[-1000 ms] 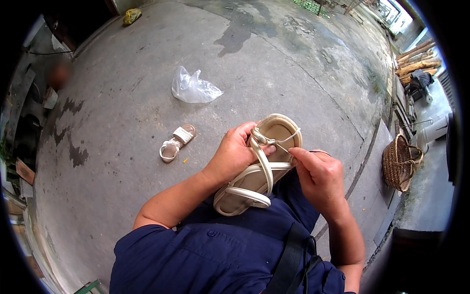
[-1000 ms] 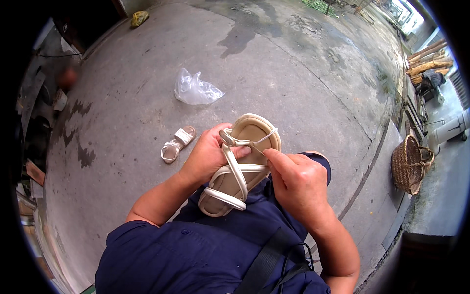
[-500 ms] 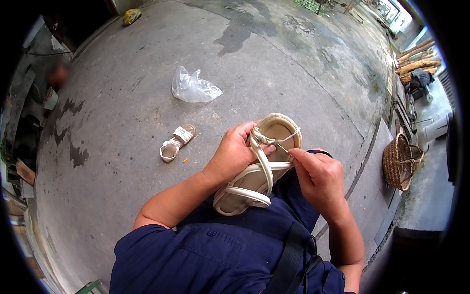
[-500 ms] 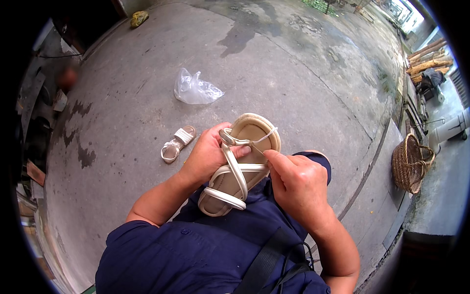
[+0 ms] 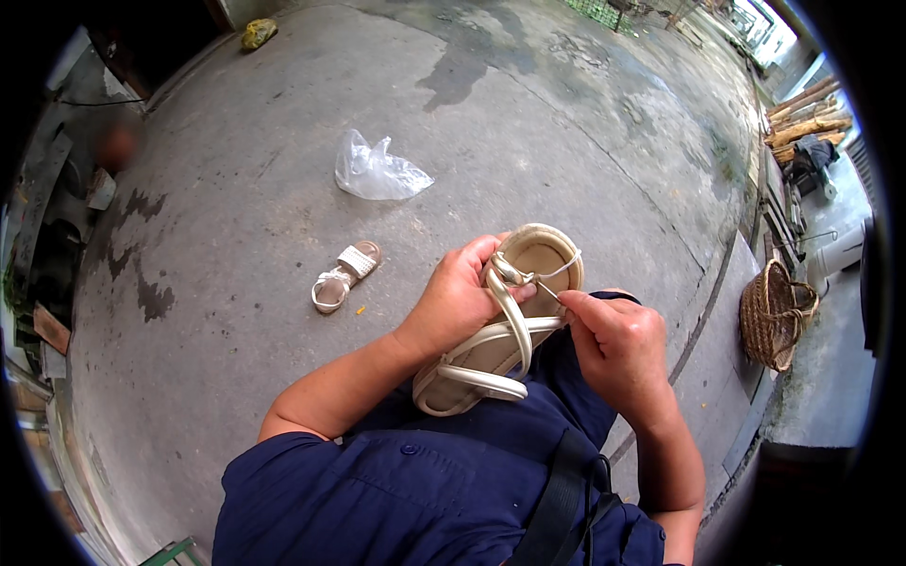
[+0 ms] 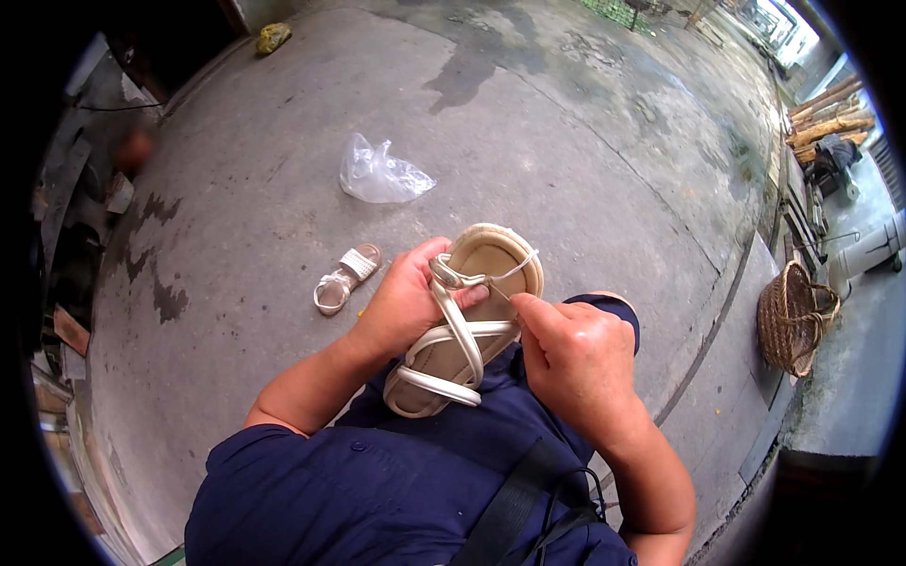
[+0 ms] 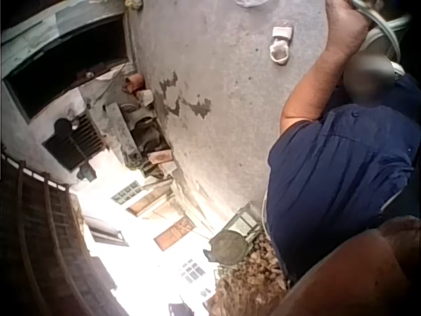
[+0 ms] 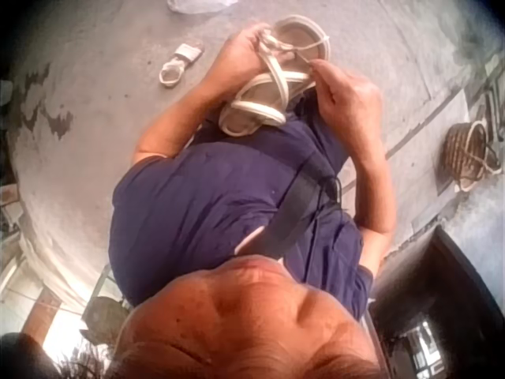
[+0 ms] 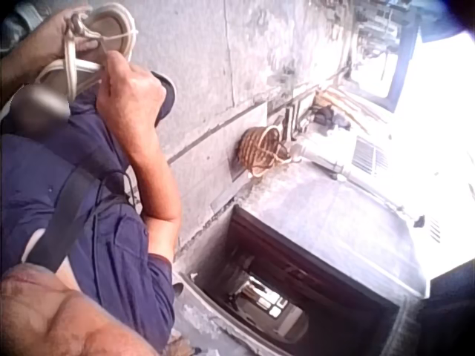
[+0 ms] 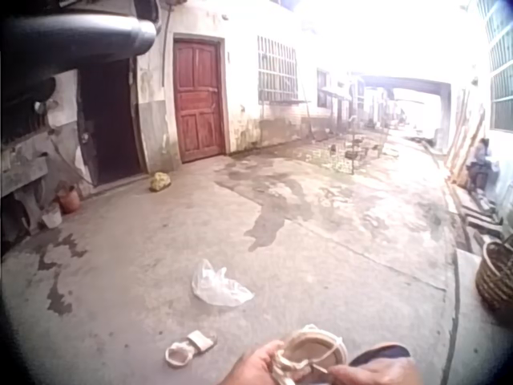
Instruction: The person picks up a beige sandal and sits on the ground in a courtyard. They use a needle and thread to sew the strap to the sole, repeatedly pulling the thread through the material. The sandal remains in hand throughout the clip.
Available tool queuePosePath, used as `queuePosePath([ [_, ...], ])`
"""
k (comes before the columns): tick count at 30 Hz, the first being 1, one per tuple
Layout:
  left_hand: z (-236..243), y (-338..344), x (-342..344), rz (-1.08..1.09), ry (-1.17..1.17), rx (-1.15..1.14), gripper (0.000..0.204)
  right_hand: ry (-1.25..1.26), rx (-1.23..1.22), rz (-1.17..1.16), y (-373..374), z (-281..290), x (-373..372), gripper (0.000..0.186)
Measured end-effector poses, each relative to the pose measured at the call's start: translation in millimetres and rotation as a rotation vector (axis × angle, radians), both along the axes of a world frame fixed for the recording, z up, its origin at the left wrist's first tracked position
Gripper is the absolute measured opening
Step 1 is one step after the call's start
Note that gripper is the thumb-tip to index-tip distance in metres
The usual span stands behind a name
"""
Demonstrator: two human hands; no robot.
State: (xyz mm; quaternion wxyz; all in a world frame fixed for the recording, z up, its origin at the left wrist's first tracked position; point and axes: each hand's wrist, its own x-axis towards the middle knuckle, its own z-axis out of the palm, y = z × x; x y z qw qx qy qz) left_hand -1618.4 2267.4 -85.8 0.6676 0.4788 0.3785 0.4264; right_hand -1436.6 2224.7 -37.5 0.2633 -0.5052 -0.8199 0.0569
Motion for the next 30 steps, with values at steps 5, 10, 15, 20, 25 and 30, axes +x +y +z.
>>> queuePosePath([
  [5,3,-3,1,0.005,-0.025,0.001,0.026,-0.044,-0.01,-0.01,-4,5,-3,0.013],
  [10,6,-7,0,0.075,0.227,0.184,0.027,-0.121,-0.031,-0.025,-8,11,-4,0.013],
  [15,20,-25,-4,0.241,0.464,0.577,0.033,-0.117,0.028,-0.027,-15,19,-7,0.018],
  [20,27,-36,-8,0.452,0.617,1.186,0.025,0.114,0.146,0.025,-25,24,-11,0.025],
  [25,6,-41,-3,0.479,0.591,1.424,0.041,0.245,0.122,0.038,-36,12,-7,0.028],
  [30,5,-55,2,0.463,0.562,1.467,0.026,0.35,0.047,0.079,-49,-3,3,0.03],
])
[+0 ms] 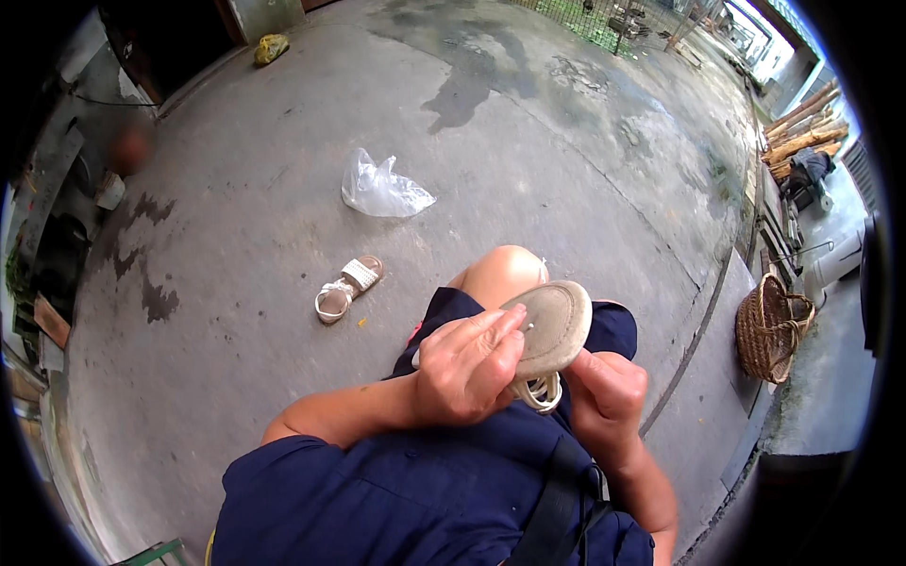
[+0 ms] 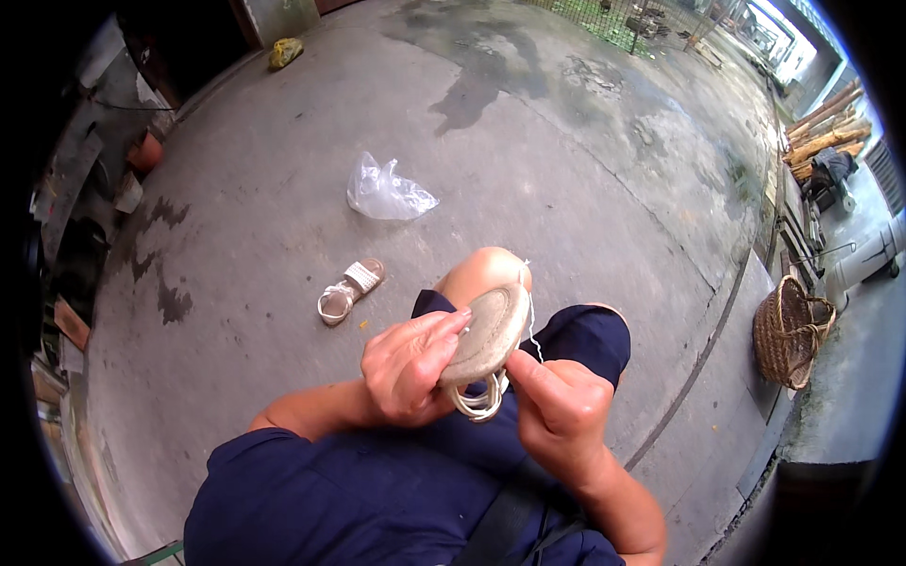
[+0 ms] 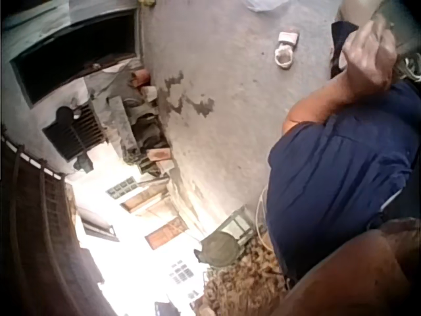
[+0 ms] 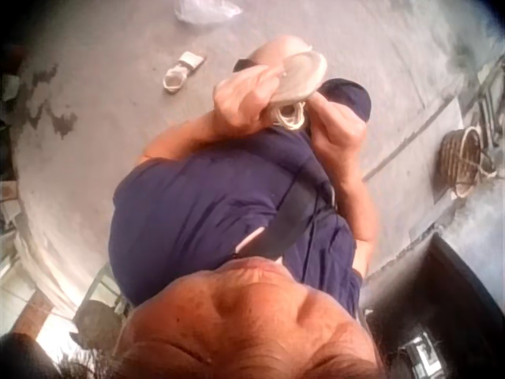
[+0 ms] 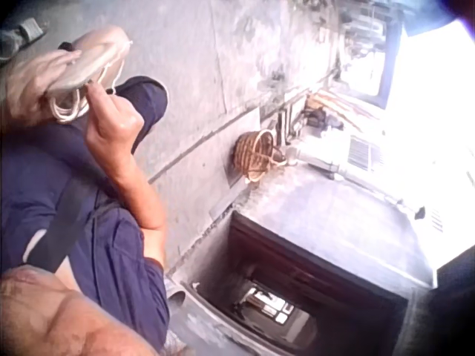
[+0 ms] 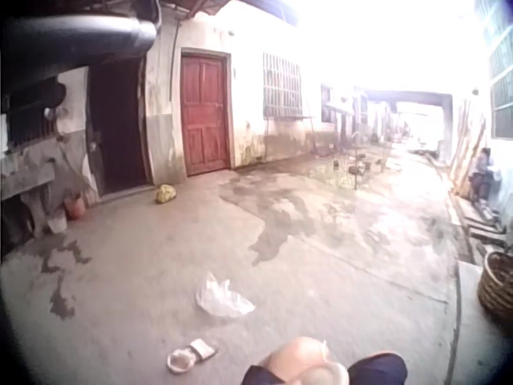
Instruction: The person picks up a beige sandal and sits on the ground in a courtyard. They use a needle and thread to sew the strap to the sole, repeatedly pulling the thread through the material. The sandal remains in hand throughout the clip.
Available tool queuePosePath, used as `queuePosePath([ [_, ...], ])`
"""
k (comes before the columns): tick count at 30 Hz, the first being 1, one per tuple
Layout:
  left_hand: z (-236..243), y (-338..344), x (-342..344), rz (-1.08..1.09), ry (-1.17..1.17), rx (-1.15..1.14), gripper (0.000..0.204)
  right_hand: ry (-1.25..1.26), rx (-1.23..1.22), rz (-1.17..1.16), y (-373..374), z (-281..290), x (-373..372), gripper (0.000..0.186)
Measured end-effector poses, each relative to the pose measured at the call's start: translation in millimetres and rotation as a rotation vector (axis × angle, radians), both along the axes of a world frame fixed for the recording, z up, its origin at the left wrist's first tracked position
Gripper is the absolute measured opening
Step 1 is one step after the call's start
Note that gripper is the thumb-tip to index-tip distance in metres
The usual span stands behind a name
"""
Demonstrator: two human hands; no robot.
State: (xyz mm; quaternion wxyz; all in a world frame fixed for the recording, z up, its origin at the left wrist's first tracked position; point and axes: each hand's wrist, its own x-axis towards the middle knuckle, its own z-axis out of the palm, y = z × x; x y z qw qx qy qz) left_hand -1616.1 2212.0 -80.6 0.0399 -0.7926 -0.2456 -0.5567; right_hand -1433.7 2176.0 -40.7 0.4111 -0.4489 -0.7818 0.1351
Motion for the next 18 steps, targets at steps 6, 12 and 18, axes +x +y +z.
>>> queuePosePath([
  [6,-5,-6,5,-0.033,-0.032,0.053,0.013,0.028,-0.001,0.011,-8,-4,6,0.033],
  [12,-4,-8,6,-0.063,-0.034,0.046,0.015,0.024,-0.074,-0.021,-15,-4,6,0.025],
  [18,-5,-11,10,-0.072,-0.034,0.035,0.015,-0.007,-0.11,-0.05,-20,-3,10,0.02],
])
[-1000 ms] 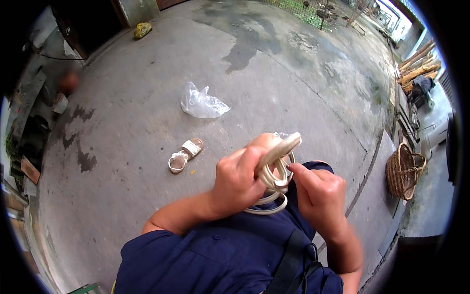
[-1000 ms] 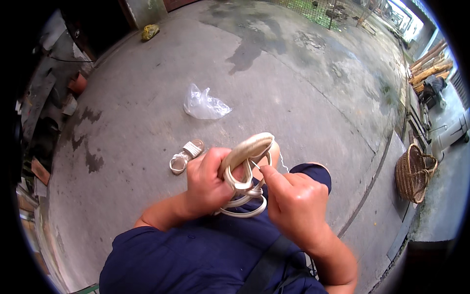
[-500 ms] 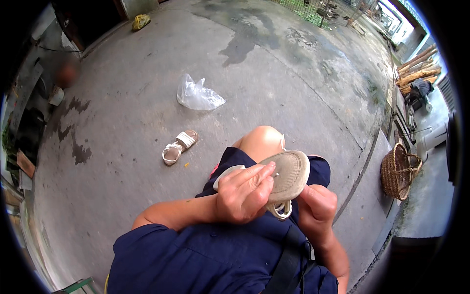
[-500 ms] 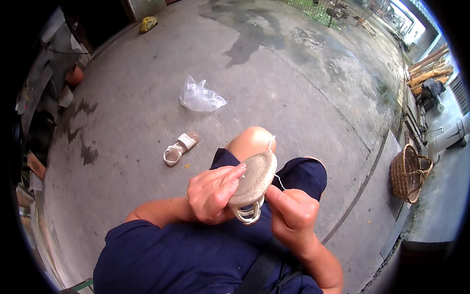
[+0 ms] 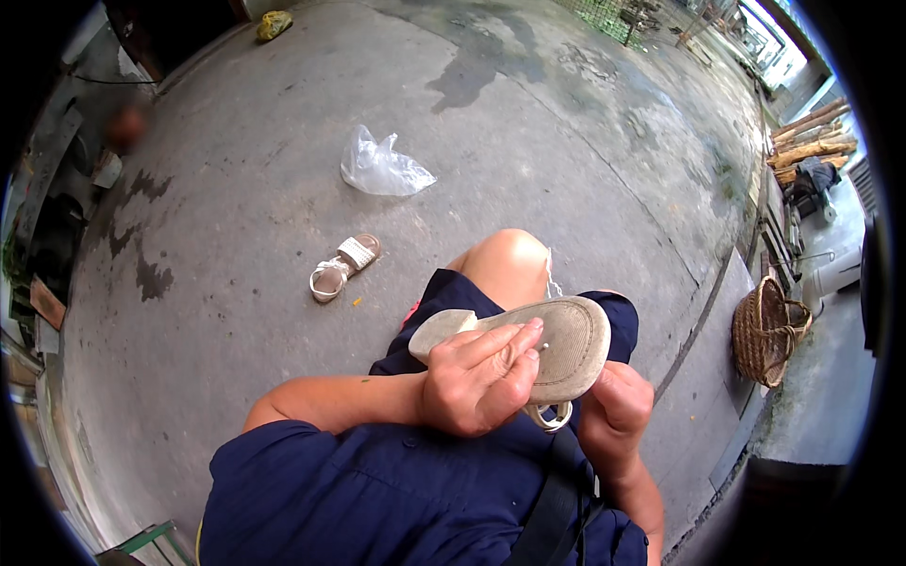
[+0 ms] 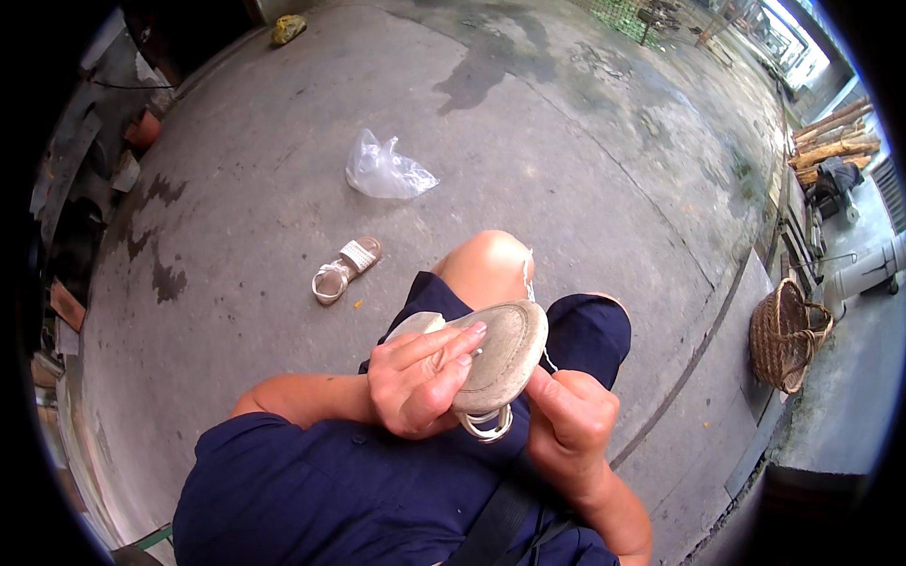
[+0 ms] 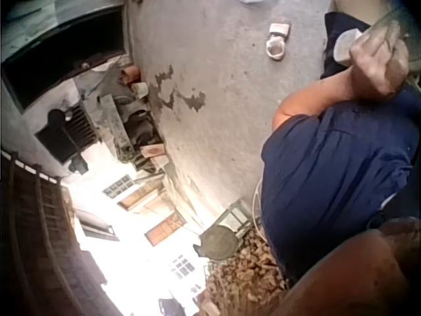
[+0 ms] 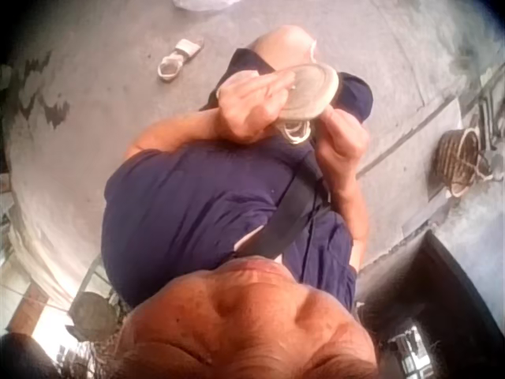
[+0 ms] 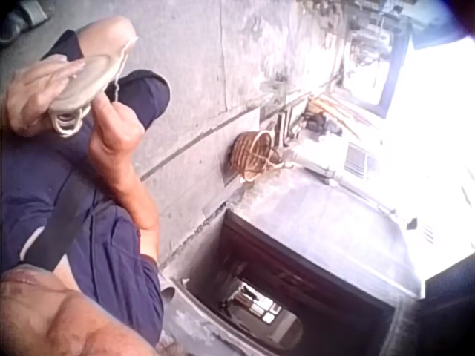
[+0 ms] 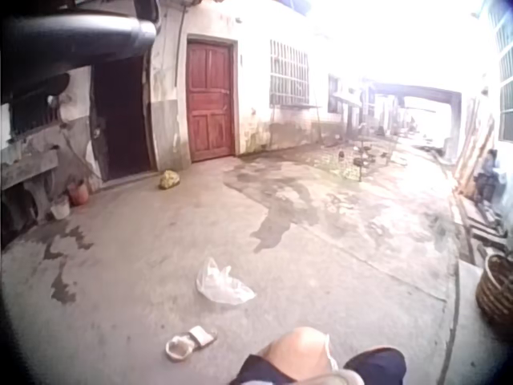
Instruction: The person picks up a beige sandal and sits on the ground in a courtyard. They use a needle and thread to sew the strap to the sole, repeatedly pulling the thread through the material. The sandal remains in hand throughout the clip.
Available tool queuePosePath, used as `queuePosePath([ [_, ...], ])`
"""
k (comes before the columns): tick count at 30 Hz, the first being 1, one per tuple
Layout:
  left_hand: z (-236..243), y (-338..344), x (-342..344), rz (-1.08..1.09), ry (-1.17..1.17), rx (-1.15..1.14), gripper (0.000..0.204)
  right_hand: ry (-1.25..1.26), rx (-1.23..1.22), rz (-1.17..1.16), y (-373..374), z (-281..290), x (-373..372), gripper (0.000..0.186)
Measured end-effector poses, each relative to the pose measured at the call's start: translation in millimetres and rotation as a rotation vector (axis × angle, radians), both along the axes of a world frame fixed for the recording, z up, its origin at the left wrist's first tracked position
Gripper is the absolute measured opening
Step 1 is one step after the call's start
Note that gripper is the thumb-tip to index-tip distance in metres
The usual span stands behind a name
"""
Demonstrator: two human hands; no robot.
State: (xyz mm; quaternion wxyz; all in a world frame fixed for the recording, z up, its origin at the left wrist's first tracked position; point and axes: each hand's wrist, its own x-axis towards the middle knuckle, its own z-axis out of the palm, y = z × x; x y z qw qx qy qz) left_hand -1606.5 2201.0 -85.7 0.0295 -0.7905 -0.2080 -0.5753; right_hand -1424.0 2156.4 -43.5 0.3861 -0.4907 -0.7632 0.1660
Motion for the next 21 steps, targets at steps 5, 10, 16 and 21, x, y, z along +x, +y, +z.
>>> queuePosePath([
  [5,0.6,0.5,3.8,0.003,0.008,-0.003,0.015,-0.004,-0.01,-0.023,-2.2,-1.8,1.2,0.021],
  [10,-1.7,0.6,5.5,-0.004,0.002,0.008,0.016,-0.014,-0.01,-0.033,-3.5,-4.0,3.2,0.02],
  [16,-2.8,-0.4,7.0,-0.016,0.019,-0.001,0.016,-0.024,-0.018,-0.044,-5.8,-4.6,4.3,0.019],
  [21,-3.9,-0.8,8.2,-0.014,0.03,0.006,0.016,-0.024,-0.011,-0.055,-6.5,-6.0,5.2,0.017],
])
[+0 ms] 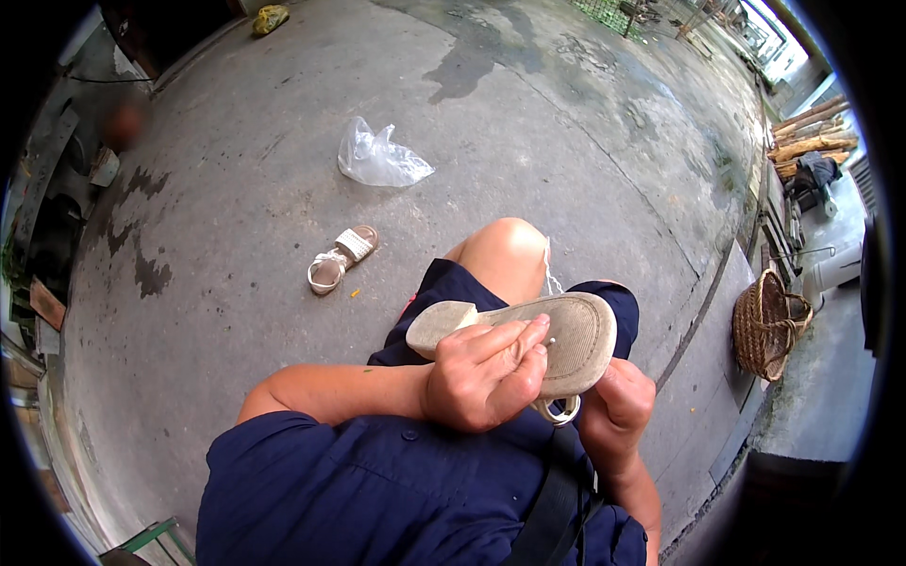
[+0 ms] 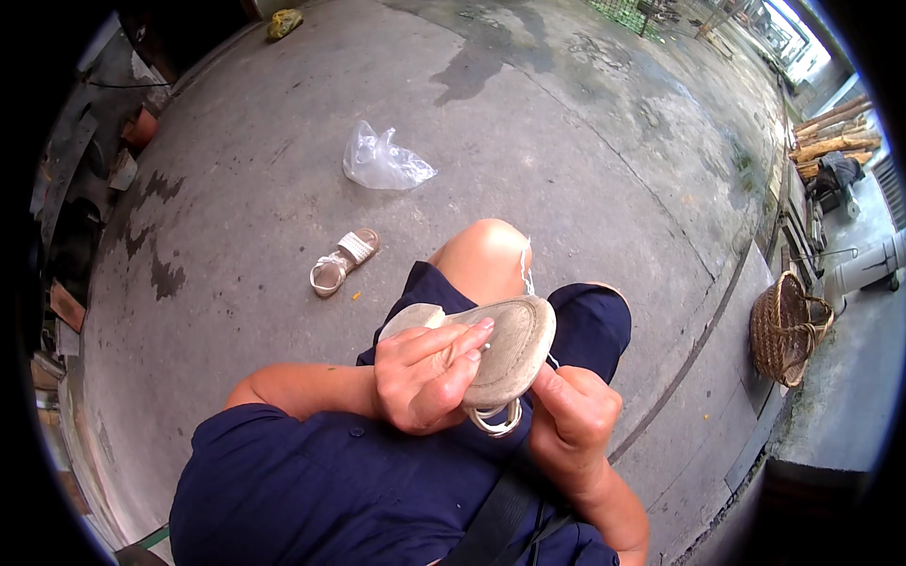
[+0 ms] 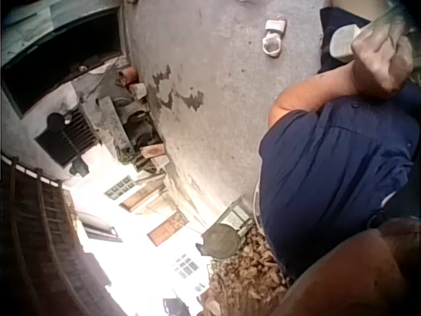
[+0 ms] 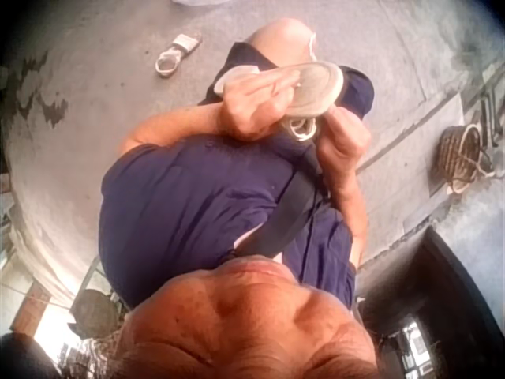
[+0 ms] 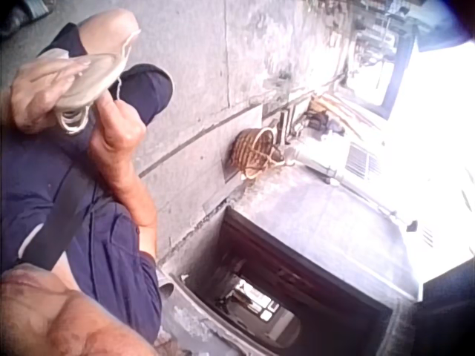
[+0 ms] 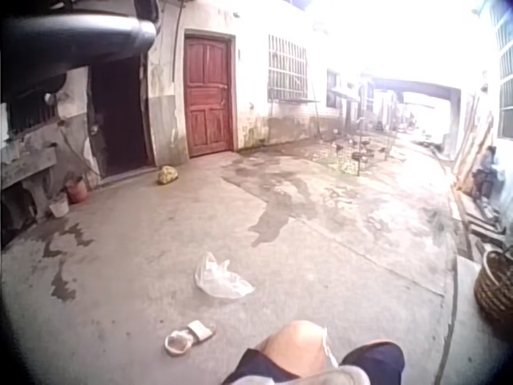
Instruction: The person picks up a beige sandal and sits on the ground in a courtyard. They use a needle and thread to sew the strap to the sole, repeatedly pulling the thread through the material. The sandal remains in hand throughout the clip.
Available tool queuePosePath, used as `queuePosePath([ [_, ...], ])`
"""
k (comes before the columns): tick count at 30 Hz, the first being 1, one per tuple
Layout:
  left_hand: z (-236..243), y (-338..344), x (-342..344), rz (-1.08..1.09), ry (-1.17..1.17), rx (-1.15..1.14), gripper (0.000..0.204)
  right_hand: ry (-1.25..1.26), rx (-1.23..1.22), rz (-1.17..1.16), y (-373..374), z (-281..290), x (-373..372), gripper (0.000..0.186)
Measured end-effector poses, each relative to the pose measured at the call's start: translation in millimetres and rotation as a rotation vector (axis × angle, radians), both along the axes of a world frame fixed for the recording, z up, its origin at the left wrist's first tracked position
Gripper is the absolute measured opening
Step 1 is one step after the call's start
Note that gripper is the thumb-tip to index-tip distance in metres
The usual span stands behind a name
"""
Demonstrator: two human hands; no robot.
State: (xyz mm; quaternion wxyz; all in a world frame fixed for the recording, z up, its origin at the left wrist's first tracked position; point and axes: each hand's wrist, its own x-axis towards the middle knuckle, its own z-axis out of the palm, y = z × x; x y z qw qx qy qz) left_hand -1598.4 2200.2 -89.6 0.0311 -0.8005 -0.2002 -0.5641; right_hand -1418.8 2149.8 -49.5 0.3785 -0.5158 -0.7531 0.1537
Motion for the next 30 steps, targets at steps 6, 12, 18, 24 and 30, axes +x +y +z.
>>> queuePosePath([
  [6,-1,-1,1,-0.006,-0.005,-0.003,0.017,0.003,0.002,-0.003,-1,-1,1,0.016],
  [12,2,6,-3,-0.051,-0.006,-0.07,0.024,0.022,0.081,0.037,4,-3,-3,0.027],
  [18,13,21,-23,0.063,-0.085,-0.086,0.037,-0.042,0.207,0.13,28,16,-25,0.028],
  [24,32,39,-53,0.366,-0.425,-0.44,0.018,-0.102,0.219,0.162,29,24,-28,0.024],
  [30,48,34,-98,0.106,-0.603,-0.59,0.021,0.58,0.442,0.181,-20,125,82,0.021],
])
